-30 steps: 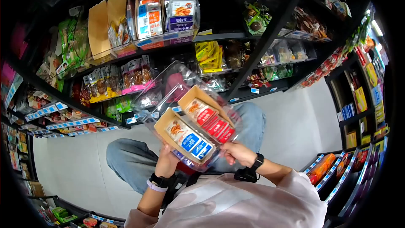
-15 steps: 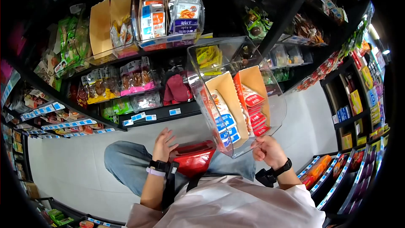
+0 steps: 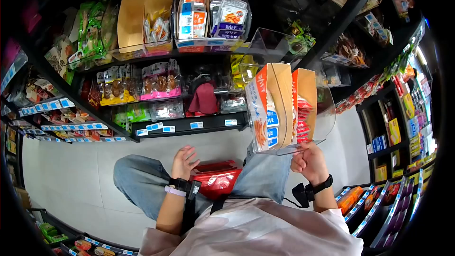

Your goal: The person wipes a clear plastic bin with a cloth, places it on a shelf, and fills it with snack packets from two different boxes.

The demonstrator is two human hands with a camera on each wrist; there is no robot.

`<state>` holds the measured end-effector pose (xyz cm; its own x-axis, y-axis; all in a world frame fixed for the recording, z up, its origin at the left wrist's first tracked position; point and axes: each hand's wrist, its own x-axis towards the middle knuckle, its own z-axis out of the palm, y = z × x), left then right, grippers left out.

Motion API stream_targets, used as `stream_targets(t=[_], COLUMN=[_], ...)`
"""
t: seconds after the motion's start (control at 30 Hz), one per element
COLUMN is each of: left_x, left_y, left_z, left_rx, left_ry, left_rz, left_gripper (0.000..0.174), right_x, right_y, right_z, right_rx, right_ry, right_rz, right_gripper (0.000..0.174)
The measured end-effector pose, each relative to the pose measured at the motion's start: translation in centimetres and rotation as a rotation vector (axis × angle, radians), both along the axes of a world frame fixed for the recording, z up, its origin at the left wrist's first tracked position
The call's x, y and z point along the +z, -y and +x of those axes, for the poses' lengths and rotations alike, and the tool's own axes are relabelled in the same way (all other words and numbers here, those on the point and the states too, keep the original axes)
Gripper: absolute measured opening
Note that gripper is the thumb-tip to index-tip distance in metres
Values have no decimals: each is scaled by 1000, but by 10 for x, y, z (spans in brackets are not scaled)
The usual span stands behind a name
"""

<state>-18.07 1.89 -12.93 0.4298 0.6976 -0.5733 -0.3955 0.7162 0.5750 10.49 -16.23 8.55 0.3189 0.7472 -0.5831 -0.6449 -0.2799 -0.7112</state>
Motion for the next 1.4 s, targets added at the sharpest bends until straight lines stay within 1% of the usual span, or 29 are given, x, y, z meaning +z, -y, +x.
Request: stream_targets(t=[0.3,0.37,0.5,0.7,0.73,0.77,0.83,0.93,0.97,1.03,1.07,1.13,1.27,1.4], left_x=[0,-1,-10,-11,-8,-6,-4,-7,-9,-9,-7,-1,-2,-1], left_y=[1,0,-4,-2,-2,-2,-2,-4,-4,-7,-7,-7,-9,-9], left_z=[4,5,10,16,17,17,17,14,14,14,14,13,11,13], left_rx=[-21,-23,-43,-115,-118,-115,-114,-105,-99,-63,-68,-63,-27,-27], left_ry=[5,-1,-41,-32,-39,-47,-60,-67,-53,-52,-66,-90,-97,-94], left_rz=[14,26,61,52,58,64,73,100,115,107,111,131,181,158], left_gripper=[40,40,39,40,40,41,41,40,39,37,36,34,31,30], right_x=[10,12,16,42,46,53,56,59,59,61,57,50,38,40], right_y=[-32,-41,-59,-110,-122,-133,-156,-195,-206,-228,-239,-257,-280,-277], right_z=[1,3,17,44,48,46,63,87,94,101,108,117,130,127], right_rx=[-56,-76,-20,74,114,4,52,77,99,85,110,80,88,65], right_ry=[13,64,46,95,75,122,106,67,31,93,65,76,80,99], right_rz=[44,21,99,126,158,113,145,126,165,153,164,175,165,112], right_gripper=[37,37,37,36,32,27,24,21,21,20,19,18,18,18])
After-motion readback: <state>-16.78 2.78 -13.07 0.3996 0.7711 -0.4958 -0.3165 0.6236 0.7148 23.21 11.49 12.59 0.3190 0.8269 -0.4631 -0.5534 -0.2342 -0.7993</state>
